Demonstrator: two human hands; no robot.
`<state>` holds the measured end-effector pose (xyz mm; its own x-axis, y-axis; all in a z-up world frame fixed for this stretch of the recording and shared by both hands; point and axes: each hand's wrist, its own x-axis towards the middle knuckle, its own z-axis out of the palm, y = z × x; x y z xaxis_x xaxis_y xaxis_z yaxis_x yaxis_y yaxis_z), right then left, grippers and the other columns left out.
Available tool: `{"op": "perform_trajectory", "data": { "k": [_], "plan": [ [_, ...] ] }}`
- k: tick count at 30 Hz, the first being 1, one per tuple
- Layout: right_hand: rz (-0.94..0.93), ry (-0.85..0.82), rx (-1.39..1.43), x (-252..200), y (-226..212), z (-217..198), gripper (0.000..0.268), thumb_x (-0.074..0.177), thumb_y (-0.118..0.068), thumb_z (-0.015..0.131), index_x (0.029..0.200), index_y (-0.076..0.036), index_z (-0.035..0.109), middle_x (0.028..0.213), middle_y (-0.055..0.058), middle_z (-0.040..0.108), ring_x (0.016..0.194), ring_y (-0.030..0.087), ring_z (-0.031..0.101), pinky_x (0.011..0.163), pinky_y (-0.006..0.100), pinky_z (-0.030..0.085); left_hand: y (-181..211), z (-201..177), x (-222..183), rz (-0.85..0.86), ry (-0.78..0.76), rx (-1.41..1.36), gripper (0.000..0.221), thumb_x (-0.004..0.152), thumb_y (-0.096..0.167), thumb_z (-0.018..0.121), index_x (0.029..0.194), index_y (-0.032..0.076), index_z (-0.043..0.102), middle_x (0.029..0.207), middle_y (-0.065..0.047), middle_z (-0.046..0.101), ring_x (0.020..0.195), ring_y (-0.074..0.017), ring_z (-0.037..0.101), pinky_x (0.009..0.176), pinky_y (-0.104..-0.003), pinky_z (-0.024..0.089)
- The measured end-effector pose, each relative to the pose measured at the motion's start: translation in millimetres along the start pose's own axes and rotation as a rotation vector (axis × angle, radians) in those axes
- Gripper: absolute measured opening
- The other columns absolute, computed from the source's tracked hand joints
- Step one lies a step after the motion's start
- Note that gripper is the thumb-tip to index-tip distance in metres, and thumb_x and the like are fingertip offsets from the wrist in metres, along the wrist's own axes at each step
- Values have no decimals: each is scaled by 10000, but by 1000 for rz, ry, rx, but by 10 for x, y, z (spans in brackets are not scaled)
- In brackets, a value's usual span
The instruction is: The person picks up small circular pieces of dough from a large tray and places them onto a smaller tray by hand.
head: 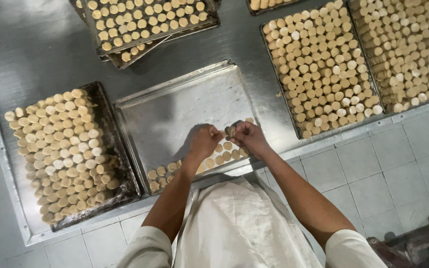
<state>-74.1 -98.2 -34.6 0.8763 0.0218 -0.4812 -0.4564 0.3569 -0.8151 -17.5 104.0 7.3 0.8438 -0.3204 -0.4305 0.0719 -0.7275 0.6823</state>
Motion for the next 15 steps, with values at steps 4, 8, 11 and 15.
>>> {"op": "perform_trajectory", "data": {
  "k": [4, 8, 11, 15],
  "plan": [
    [-8, -62, -103, -24, 41, 131, 115, 968, -23, 682, 884, -39, 604, 835, 52, 661, 647, 96, 563, 579, 235, 481, -44, -13, -69, 97, -67, -311, 216, 920, 212, 692, 1043, 43, 745, 886, -114, 768, 786, -191, 704, 732, -343, 540],
    [-22, -127, -18, -17, 31, 213, 93, 948, -20, 666, 865, -29, 624, 834, 77, 699, 636, 94, 555, 570, 232, 453, -101, -61, -57, 151, -92, -391, 214, 913, 196, 689, 1039, 36, 753, 894, -114, 779, 816, -196, 717, 758, -342, 551],
    [18, -29, -46, -27, 42, 247, 89, 935, -18, 668, 869, -53, 620, 790, 76, 687, 620, 106, 561, 561, 240, 456, -142, -119, -99, 14, -59, -76, 255, 952, 279, 683, 1052, 54, 749, 924, -133, 770, 825, -237, 723, 774, -373, 540],
    [58, -31, -102, -19, 15, 297, 124, 970, -42, 639, 848, -50, 617, 811, 65, 704, 645, 108, 556, 580, 245, 458, -177, -225, -227, -28, 114, 93, 250, 902, 286, 729, 962, 48, 775, 956, -148, 765, 905, -306, 705, 795, -422, 522]
  ]
}}
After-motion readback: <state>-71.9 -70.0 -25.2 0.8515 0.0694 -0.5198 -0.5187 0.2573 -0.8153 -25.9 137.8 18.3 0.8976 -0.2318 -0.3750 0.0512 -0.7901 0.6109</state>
